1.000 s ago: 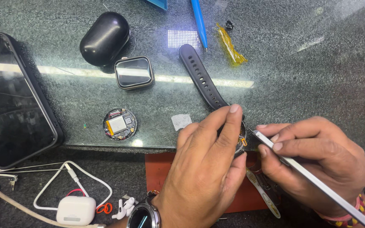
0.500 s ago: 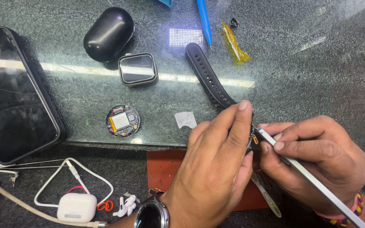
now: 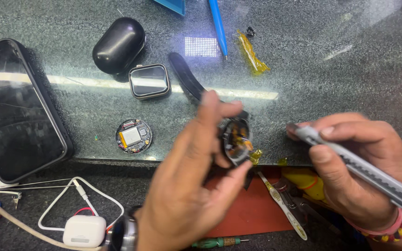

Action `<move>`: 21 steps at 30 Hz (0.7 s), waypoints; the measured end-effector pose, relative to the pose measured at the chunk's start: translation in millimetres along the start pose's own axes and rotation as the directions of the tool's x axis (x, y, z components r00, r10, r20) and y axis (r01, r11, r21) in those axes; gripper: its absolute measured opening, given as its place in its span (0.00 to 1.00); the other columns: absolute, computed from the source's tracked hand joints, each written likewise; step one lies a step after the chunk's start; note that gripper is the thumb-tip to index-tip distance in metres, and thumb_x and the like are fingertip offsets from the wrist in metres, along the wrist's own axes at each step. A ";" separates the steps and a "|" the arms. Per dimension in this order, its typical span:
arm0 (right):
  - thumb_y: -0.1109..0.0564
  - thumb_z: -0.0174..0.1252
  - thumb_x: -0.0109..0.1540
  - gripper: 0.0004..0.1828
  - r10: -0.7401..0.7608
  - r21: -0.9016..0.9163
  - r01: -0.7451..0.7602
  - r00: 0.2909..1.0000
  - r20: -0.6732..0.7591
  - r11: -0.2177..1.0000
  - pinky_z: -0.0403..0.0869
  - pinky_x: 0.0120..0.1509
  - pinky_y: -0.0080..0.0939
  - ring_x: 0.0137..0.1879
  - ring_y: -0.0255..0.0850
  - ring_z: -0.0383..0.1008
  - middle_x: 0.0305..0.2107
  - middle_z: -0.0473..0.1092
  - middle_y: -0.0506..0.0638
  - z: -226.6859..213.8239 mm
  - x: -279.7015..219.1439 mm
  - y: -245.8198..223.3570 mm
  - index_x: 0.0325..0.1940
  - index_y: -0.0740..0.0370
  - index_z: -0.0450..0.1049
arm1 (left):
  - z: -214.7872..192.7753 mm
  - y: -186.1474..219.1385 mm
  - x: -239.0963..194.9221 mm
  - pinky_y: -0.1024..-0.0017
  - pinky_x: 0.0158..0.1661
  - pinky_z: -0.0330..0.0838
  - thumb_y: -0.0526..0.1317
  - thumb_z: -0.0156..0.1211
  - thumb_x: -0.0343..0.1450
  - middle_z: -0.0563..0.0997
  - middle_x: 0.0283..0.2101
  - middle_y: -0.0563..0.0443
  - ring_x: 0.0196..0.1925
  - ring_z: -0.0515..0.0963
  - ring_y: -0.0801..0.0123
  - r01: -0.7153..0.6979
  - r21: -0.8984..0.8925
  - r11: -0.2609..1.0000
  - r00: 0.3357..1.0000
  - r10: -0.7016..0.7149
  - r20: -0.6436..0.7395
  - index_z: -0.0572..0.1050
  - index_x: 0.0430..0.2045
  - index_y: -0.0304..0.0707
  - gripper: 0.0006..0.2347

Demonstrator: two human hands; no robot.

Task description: The person uses a screwdriver and tweezers to adjust internal components of a disassembled smartwatch on a glass workbench. They then use a utility knife to scrape adhesive from the watch band and case edges, handling the watch and band repeatedly while other electronics and tools remain nearby.

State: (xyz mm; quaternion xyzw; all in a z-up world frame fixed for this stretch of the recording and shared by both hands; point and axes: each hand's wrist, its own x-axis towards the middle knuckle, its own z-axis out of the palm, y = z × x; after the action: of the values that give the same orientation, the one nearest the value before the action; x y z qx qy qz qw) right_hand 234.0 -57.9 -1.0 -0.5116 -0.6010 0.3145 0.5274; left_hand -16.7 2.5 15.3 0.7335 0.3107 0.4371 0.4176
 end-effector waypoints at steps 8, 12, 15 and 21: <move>0.62 0.58 0.65 0.10 -0.101 -0.368 0.228 0.937 0.334 0.901 0.73 0.69 0.58 0.68 0.57 0.74 0.62 0.69 0.64 12.3 29.0 -5.2 0.50 0.58 0.67 | -18.0 5.1 10.7 0.80 0.39 0.76 0.25 0.70 0.65 0.73 0.62 0.39 0.39 0.75 0.78 0.085 -0.002 0.996 0.989 -0.085 -0.123 0.45 0.70 0.31 0.42; 0.60 0.63 0.59 0.17 -0.223 -0.429 0.486 0.817 0.531 0.761 0.50 0.81 0.70 0.78 0.63 0.56 0.58 0.73 0.52 22.7 45.5 -12.4 0.49 0.56 0.65 | -16.9 4.2 11.0 0.80 0.39 0.76 0.26 0.71 0.64 0.74 0.62 0.39 0.38 0.74 0.77 0.082 0.047 0.996 0.989 -0.075 -0.127 0.47 0.70 0.31 0.41; 0.60 0.64 0.56 0.20 -0.205 -0.452 0.527 0.783 0.587 0.720 0.47 0.81 0.71 0.79 0.61 0.54 0.58 0.74 0.50 25.4 50.9 -12.6 0.49 0.57 0.67 | -14.9 2.7 11.0 0.79 0.39 0.76 0.27 0.70 0.64 0.74 0.62 0.40 0.38 0.74 0.77 0.077 0.040 0.996 0.991 -0.072 -0.114 0.47 0.70 0.32 0.41; 0.61 0.62 0.58 0.17 -0.174 -0.595 0.509 0.831 0.528 0.622 0.48 0.83 0.67 0.78 0.61 0.59 0.56 0.74 0.50 -1.7 59.1 -8.7 0.48 0.55 0.66 | -11.4 2.0 6.8 0.78 0.40 0.77 0.27 0.69 0.66 0.73 0.63 0.40 0.39 0.75 0.73 0.091 0.001 0.996 0.994 -0.091 -0.052 0.47 0.71 0.35 0.40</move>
State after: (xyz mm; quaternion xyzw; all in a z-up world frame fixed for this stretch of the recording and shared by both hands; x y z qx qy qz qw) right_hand 237.9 -4.7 25.8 -0.4671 -0.8612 0.0489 0.1943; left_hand -23.9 11.0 22.8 0.7077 0.3555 0.4359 0.4275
